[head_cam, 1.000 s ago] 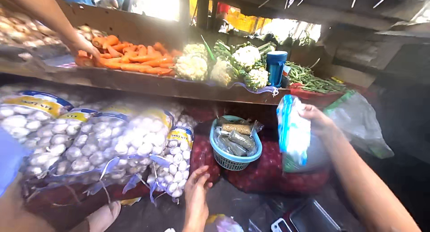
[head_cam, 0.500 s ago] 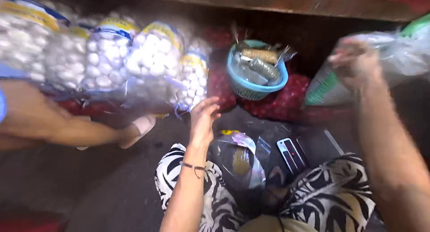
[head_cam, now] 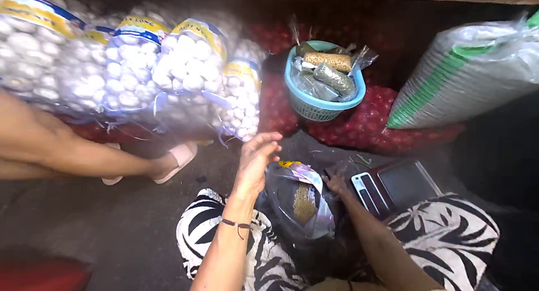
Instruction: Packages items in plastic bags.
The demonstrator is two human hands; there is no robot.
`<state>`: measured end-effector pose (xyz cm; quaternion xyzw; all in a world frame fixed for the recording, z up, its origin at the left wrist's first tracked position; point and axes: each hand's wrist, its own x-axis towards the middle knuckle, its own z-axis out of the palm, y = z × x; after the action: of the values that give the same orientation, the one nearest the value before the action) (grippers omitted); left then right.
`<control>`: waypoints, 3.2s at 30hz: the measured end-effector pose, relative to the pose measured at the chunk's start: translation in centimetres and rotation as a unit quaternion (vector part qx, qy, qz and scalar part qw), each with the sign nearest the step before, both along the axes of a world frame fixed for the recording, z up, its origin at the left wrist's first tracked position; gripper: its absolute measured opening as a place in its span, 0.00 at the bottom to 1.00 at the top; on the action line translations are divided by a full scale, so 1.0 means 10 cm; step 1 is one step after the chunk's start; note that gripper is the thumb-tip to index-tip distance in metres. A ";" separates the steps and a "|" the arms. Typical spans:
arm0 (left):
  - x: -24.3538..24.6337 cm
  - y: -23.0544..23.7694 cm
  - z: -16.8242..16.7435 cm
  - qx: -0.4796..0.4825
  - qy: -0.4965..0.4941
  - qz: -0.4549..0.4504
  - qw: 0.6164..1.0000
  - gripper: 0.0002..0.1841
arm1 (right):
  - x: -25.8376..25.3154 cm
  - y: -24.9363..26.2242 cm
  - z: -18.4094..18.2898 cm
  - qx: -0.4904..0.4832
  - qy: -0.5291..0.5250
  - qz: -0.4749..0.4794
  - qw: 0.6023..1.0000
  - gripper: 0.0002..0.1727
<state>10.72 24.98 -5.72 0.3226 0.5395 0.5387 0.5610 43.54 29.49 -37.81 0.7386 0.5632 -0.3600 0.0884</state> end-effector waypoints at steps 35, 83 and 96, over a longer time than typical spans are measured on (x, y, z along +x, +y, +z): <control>0.53 0.22 0.00 0.123 0.085 -0.386 0.910 0.03 | 0.05 -0.11 3.19 0.315 0.592 -0.061 0.740 0.17; 0.63 0.01 -0.20 0.100 -0.104 -0.221 0.965 0.14 | -0.91 -0.15 2.83 0.358 0.409 -0.068 0.837 0.16; 0.26 -0.02 -1.24 -0.297 0.594 -0.290 0.690 0.48 | -0.93 -0.53 1.58 0.013 -0.034 0.063 0.997 0.61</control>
<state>13.27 24.81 -18.14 0.5324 0.7712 -0.1426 0.3187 34.20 24.18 -22.03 0.7144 0.6099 -0.3213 0.1201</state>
